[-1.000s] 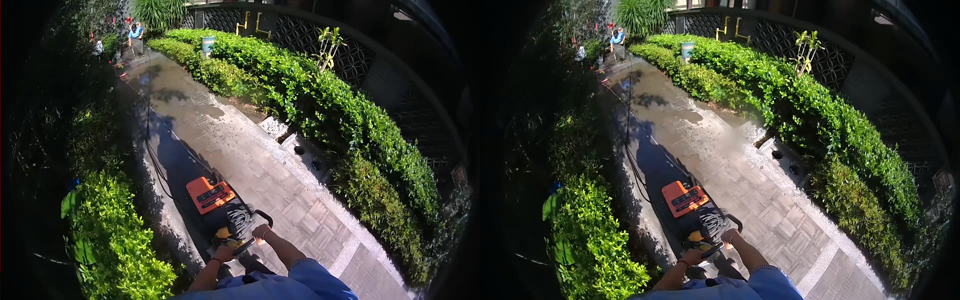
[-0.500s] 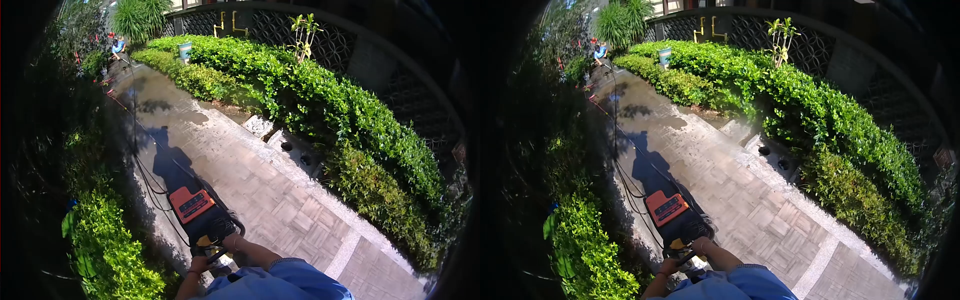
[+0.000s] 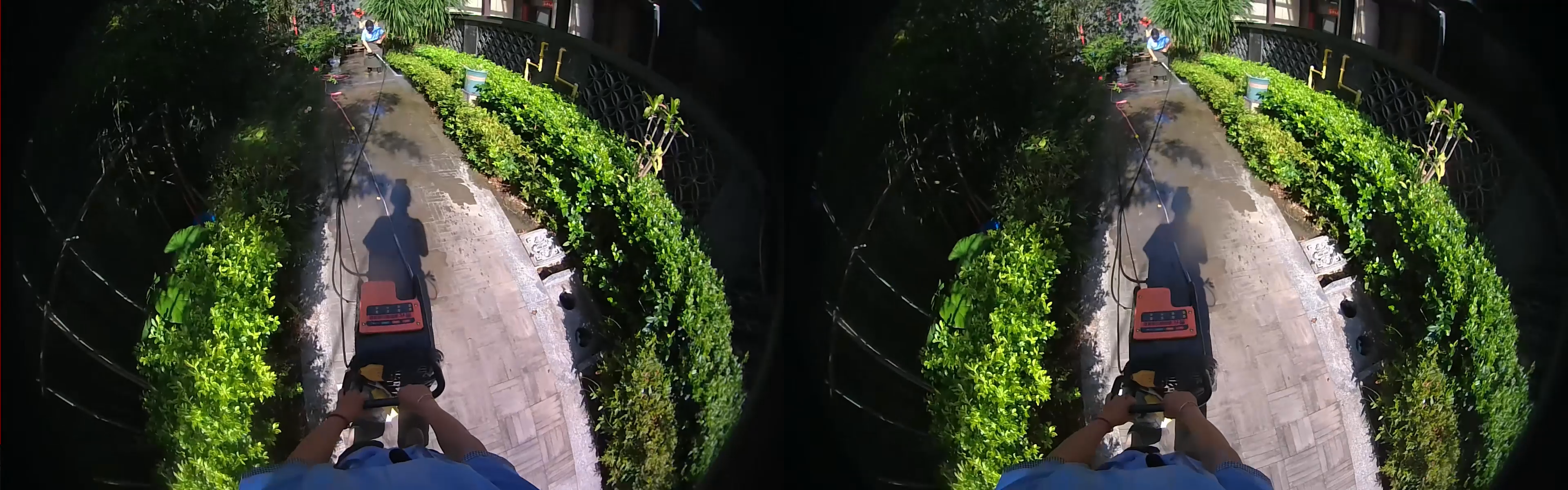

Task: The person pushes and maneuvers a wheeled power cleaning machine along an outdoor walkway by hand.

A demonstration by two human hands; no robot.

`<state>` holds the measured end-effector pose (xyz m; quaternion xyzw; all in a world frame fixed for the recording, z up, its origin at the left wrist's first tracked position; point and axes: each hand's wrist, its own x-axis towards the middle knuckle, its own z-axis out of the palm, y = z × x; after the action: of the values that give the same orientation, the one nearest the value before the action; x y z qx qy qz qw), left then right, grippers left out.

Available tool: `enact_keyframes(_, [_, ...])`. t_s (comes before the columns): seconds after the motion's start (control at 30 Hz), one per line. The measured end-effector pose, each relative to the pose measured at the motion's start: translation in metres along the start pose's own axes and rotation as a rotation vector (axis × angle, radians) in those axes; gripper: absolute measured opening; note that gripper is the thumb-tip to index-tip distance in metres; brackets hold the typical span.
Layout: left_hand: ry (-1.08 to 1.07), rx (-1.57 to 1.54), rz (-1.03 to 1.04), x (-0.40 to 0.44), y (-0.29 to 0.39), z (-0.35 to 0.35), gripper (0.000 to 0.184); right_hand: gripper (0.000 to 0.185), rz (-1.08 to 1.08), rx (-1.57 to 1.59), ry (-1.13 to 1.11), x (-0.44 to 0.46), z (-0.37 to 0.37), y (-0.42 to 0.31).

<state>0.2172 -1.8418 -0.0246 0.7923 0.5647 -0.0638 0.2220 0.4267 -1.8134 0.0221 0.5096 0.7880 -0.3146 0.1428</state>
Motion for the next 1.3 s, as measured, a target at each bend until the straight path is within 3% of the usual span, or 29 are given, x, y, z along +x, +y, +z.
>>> enact_keyframes(0.07, [-0.097,-0.027,0.004,0.007,-0.008,0.008,0.033,0.023,0.012,-0.010,-0.019,0.000,0.003,-0.001])
enact_keyframes(0.43, [-0.072,-0.023,0.012,0.012,-0.016,0.020,0.025,0.030,0.037,-0.012,-0.016,0.009,0.008,0.000])
enact_keyframes(0.53, [-0.111,-0.059,0.012,0.022,-0.025,0.039,0.026,0.048,0.023,-0.040,-0.024,0.020,0.021,0.010])
enact_keyframes(0.63, [-0.113,-0.053,0.013,0.017,-0.018,0.028,0.027,0.034,0.019,-0.031,0.003,0.019,0.024,0.010])
enact_keyframes(0.83, [-0.158,0.036,0.046,0.002,-0.002,-0.016,0.028,0.031,0.051,-0.046,-0.048,0.020,0.021,0.007])
enact_keyframes(0.93, [-0.157,0.059,0.063,0.004,-0.004,-0.011,0.029,0.034,0.028,-0.069,-0.078,0.010,0.006,-0.003])
enact_keyframes(1.03, [-0.212,0.078,0.086,0.008,-0.006,-0.008,0.028,0.041,-0.229,0.025,-0.108,0.018,0.011,0.017])
enact_keyframes(1.13, [-0.208,0.122,0.166,0.013,-0.004,-0.016,0.032,0.050,-0.180,-0.002,-0.306,0.025,-0.001,0.039])
enact_keyframes(1.2, [-0.168,-0.029,0.226,0.029,-0.006,0.007,0.035,0.047,-0.206,-0.148,-0.389,0.026,0.004,0.055])
enact_keyframes(1.3, [-0.204,-0.123,0.319,0.031,0.010,-0.011,0.034,0.035,0.029,-0.107,-0.654,0.032,0.006,0.034])
